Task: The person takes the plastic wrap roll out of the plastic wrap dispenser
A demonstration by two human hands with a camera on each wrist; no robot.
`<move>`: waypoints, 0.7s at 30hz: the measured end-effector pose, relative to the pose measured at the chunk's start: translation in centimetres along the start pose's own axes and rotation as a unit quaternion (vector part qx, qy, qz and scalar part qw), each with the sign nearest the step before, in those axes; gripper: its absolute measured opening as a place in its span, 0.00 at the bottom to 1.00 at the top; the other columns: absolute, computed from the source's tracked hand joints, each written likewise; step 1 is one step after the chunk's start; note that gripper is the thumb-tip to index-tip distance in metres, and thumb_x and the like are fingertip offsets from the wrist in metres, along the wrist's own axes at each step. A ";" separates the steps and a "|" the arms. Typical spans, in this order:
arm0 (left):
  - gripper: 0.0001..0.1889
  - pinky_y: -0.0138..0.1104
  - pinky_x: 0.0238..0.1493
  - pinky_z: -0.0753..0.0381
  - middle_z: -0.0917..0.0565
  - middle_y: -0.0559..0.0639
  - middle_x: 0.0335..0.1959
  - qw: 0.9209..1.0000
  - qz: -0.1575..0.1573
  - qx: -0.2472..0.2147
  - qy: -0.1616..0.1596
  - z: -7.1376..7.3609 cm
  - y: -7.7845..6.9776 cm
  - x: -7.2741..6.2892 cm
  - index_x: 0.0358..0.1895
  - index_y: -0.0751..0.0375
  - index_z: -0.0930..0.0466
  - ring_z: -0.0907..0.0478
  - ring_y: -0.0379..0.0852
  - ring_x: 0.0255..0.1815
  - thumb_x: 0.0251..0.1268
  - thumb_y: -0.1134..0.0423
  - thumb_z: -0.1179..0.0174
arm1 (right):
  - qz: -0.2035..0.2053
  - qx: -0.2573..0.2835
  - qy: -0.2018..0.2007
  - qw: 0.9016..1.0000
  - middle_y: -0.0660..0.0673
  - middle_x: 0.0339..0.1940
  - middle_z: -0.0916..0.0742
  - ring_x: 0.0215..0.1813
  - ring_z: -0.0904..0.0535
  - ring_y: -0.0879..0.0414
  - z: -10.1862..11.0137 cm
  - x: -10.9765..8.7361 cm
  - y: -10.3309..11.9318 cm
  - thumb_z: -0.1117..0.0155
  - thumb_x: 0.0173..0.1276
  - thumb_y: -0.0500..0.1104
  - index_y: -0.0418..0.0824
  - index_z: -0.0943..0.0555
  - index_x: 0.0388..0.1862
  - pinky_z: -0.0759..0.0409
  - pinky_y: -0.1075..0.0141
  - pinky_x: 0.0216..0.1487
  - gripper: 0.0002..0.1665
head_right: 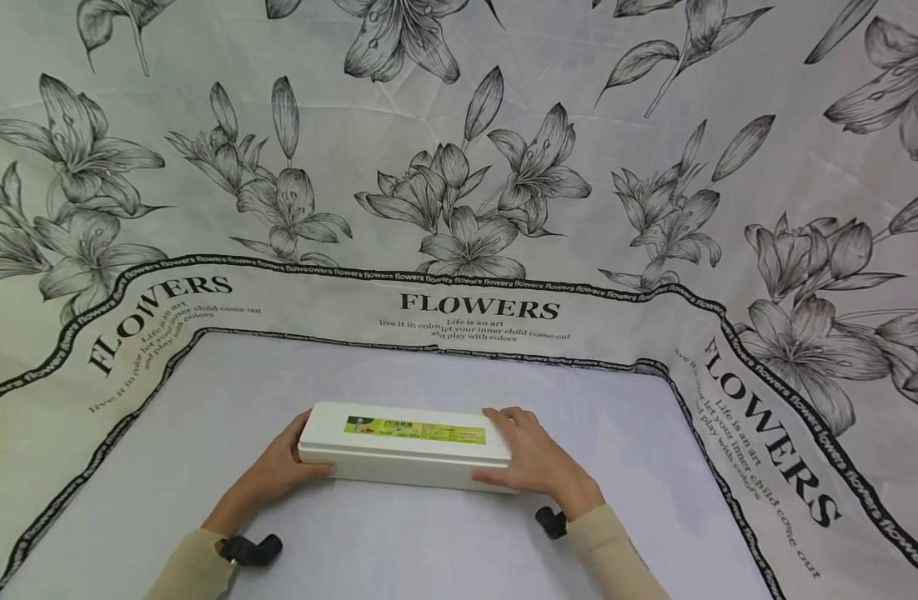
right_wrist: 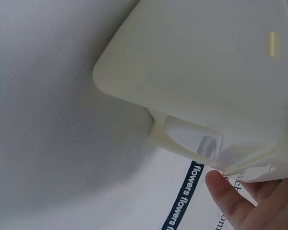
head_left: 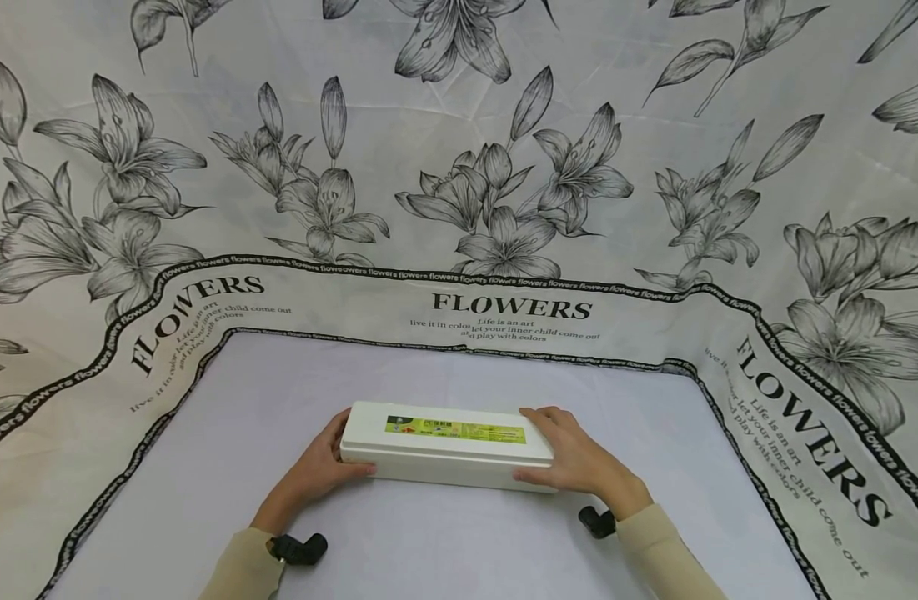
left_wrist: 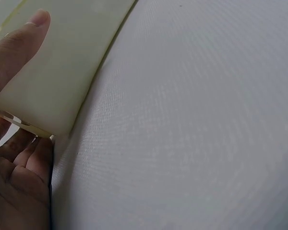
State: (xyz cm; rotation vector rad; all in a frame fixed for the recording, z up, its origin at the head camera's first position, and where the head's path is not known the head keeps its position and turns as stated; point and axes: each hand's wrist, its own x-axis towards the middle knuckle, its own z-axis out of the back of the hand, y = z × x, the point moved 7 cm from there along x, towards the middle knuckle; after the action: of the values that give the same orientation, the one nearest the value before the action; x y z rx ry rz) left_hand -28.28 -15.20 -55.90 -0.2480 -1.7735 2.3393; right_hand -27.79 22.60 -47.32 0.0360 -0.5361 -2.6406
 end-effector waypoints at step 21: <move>0.60 0.50 0.76 0.31 0.38 0.59 0.81 1.000 0.006 0.019 -0.007 0.0 0.2 -0.1 0.83 0.57 0.50 0.37 0.60 0.79 0.51 0.54 0.18 | -0.007 0.014 -0.022 1.000 0.42 0.68 0.22 0.65 0.28 0.46 -0.2 -0.1 -0.3 0.27 0.52 0.76 0.46 0.30 0.77 0.22 0.41 0.62 0.60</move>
State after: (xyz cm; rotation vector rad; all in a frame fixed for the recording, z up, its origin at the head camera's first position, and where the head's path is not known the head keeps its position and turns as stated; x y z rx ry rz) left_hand -28.16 -15.24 -56.06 -0.2378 -1.7359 2.3863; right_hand -27.86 22.82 -47.68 -0.0087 -0.5884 -2.6535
